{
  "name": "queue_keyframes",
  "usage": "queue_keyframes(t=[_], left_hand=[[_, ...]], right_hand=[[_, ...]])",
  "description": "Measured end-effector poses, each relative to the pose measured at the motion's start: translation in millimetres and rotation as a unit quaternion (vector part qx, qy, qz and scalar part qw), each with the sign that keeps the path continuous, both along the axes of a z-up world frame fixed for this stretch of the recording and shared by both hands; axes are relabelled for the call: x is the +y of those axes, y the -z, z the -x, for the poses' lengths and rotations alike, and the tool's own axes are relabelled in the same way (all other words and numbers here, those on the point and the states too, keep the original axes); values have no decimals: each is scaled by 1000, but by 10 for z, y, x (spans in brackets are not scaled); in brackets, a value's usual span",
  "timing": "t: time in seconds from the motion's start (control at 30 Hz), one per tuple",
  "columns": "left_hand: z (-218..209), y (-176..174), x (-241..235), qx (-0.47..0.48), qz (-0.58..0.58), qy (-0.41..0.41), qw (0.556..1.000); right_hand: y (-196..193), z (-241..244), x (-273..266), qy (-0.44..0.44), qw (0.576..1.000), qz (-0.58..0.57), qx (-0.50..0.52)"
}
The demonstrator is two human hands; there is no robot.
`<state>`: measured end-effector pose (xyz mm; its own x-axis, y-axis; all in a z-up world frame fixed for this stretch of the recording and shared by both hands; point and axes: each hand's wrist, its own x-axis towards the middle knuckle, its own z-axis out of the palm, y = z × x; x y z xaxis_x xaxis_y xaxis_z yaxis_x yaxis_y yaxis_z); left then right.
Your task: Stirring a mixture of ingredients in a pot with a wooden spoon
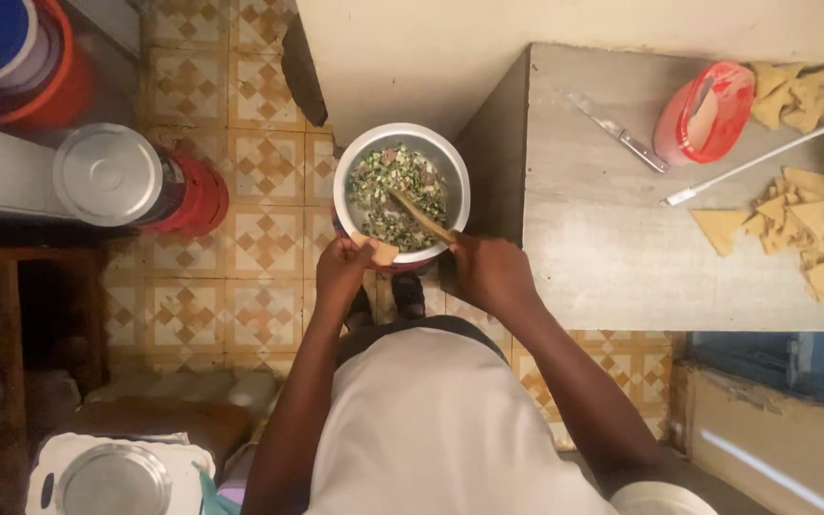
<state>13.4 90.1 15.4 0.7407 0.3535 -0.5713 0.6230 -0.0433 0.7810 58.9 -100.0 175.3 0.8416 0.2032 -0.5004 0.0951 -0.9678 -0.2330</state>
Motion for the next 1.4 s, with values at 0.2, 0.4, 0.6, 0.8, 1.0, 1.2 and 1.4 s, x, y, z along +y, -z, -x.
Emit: queue_keyframes(t=[0.2,0.4,0.6,0.8,1.0,1.2,1.4], left_hand=[[26,62,-42,-9,12,-34,999],[-34,27,-145,-8,40,-52,998],[-7,-104,-137,-1,62,-68,996],[25,-67,-135,-10,84,-83,993],[36,33,-180,-35,111,-107,987],[24,34,-148,-26,89,-103,990],[8,31,-164,-42,82,-124,988]], right_hand=[[91,22,-28,-20,1000,-2,-10],[284,10,-69,26,997,69,-5],[-177,-14,110,41,997,61,-24],[-124,29,84,27,996,48,-74],[-6,9,48,61,997,52,-19],[196,15,11,41,997,65,-8],[-207,1,210,82,994,72,-1]])
